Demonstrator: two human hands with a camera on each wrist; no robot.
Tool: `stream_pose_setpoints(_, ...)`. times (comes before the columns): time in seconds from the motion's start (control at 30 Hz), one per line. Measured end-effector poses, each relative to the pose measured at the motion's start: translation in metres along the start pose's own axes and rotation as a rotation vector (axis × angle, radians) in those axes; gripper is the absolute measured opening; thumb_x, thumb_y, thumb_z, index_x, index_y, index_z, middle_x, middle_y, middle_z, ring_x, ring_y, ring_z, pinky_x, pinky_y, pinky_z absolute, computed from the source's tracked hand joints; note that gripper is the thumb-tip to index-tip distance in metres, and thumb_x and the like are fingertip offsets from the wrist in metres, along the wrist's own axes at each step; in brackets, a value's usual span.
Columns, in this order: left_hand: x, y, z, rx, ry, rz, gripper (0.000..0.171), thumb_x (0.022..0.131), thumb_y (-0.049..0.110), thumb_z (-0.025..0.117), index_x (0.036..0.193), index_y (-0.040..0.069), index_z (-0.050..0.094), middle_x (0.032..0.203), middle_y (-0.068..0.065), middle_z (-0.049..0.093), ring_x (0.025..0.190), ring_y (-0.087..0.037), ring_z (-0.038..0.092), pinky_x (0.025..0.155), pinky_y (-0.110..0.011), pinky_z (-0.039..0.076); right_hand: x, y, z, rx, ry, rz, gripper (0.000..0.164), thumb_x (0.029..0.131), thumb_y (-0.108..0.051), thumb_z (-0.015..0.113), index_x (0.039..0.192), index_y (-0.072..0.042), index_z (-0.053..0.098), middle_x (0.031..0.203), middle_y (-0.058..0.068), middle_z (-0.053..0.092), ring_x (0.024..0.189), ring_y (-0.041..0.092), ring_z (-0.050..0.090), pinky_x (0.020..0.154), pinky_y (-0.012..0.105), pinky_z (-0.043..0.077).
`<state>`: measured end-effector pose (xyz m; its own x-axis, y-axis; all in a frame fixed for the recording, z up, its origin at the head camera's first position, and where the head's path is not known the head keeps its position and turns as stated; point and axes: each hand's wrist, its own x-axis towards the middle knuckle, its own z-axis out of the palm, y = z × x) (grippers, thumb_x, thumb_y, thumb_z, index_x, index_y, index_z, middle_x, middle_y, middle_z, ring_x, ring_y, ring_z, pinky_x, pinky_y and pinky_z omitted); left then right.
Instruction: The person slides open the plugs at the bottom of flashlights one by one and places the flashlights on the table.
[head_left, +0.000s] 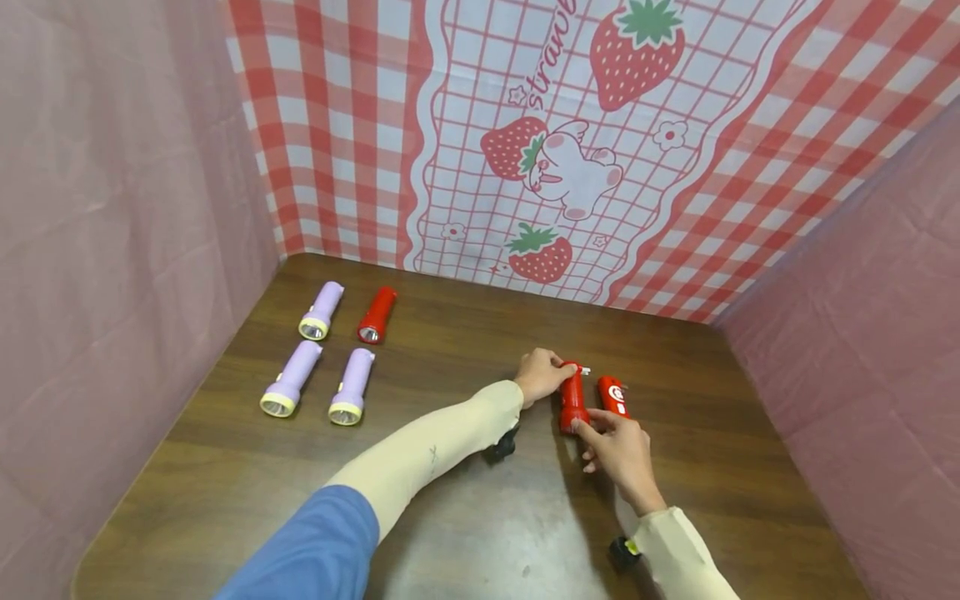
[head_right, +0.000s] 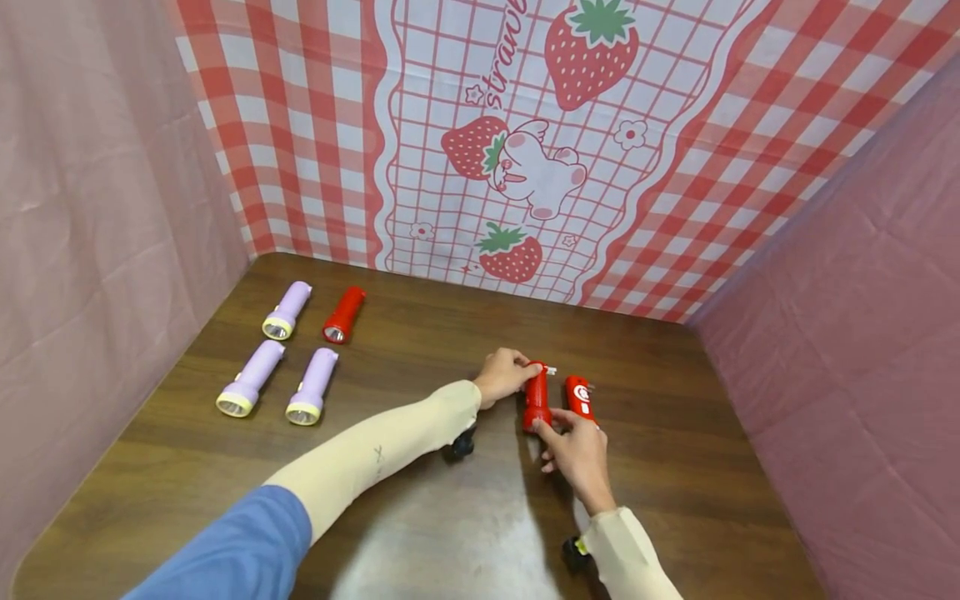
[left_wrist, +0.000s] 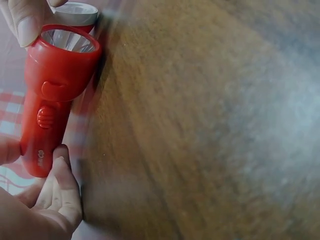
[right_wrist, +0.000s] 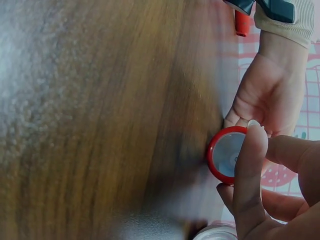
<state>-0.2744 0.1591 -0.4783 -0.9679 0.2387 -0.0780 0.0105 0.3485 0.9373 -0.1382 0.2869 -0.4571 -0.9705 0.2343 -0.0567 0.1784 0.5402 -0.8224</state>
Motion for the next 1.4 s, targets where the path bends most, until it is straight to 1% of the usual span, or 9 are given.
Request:
stream_pose_setpoints(0.1,0.0013,0.0007,0.0002,0.045,-0.007,-0.006,0.023,0.093,0.029,0.076,0.097,0.007,0.076,0.081,0.001,0.066,0.077,-0.013,0.059,0.066,-0.024,0.05,0.001,0.001,-0.0006,-0.011,0.008,-0.013,0.04,0.093,-0.017,0.078,0.126,0.004,0.068,0.089,0.018,0.073,0.053,0.02,0.066,0.048,0.04,0.058)
stream_pose_setpoints(0.2,0.0019,0.0011,0.0001,0.089,-0.016,-0.007,0.025,0.093,0.031,0.075,0.096,0.006,0.076,0.084,-0.001,0.068,0.081,-0.015,0.059,0.068,-0.024,0.05,0.0018,0.0016,-0.0004,-0.011,0.009,-0.001,0.039,0.093,-0.017,0.077,0.126,0.003,0.069,0.091,0.018,0.073,0.054,0.019,0.067,0.048,0.04,0.059)
stream_pose_setpoints(0.33,0.0013,0.0026,-0.0018,0.126,-0.031,-0.009,0.027,0.094,0.032,0.075,0.095,0.005,0.077,0.092,-0.004,0.07,0.086,-0.017,0.059,0.071,-0.026,0.05,0.002,0.0016,-0.0006,-0.004,0.004,0.014,0.039,0.094,-0.017,0.077,0.127,0.002,0.068,0.094,0.018,0.074,0.055,0.019,0.067,0.049,0.04,0.059)
stream_pose_setpoints(0.57,-0.0002,0.0048,-0.0048,0.131,-0.055,-0.015,0.029,0.094,0.033,0.076,0.096,0.004,0.077,0.098,-0.007,0.07,0.091,-0.02,0.06,0.072,-0.028,0.051,0.0037,0.0015,-0.0011,-0.012,0.001,0.017,0.039,0.095,-0.018,0.076,0.127,0.003,0.068,0.096,0.017,0.074,0.055,0.018,0.067,0.049,0.038,0.059)
stream_pose_setpoints(0.9,0.0032,0.0019,-0.0019,0.171,-0.057,-0.022,0.031,0.093,0.036,0.077,0.097,0.005,0.078,0.1,-0.007,0.071,0.092,-0.02,0.06,0.074,-0.028,0.051,0.0036,0.0021,-0.0018,-0.037,0.003,0.017,0.038,0.095,-0.021,0.075,0.126,0.001,0.069,0.089,0.016,0.074,0.055,0.019,0.067,0.049,0.039,0.059)
stream_pose_setpoints(1.17,0.0005,0.0034,-0.0068,0.158,-0.068,-0.023,0.029,0.093,0.034,0.077,0.096,0.004,0.076,0.092,-0.005,0.068,0.083,-0.017,0.058,0.067,-0.025,0.049,0.0041,-0.0002,-0.0022,-0.09,0.017,-0.001,0.036,0.095,-0.022,0.076,0.125,-0.001,0.07,0.088,0.015,0.073,0.054,0.019,0.066,0.047,0.037,0.058)
stream_pose_setpoints(1.27,0.0004,0.0023,-0.0074,0.136,-0.081,-0.021,0.029,0.093,0.032,0.078,0.097,0.003,0.076,0.084,-0.003,0.069,0.075,-0.014,0.059,0.062,-0.023,0.049,0.0038,-0.0005,-0.0029,-0.135,0.041,-0.026,0.035,0.093,-0.023,0.077,0.122,-0.004,0.072,0.08,0.012,0.072,0.05,0.018,0.064,0.045,0.035,0.056)
stream_pose_setpoints(1.4,0.0007,-0.0005,-0.0079,0.081,-0.108,-0.014,0.03,0.093,0.028,0.078,0.104,0.0,0.075,0.071,-0.004,0.07,0.061,-0.012,0.062,0.056,-0.022,0.05,0.0029,-0.0012,-0.0043,-0.197,0.078,-0.055,0.031,0.091,-0.024,0.079,0.117,-0.008,0.075,0.064,0.005,0.065,0.045,0.017,0.061,0.042,0.033,0.054)
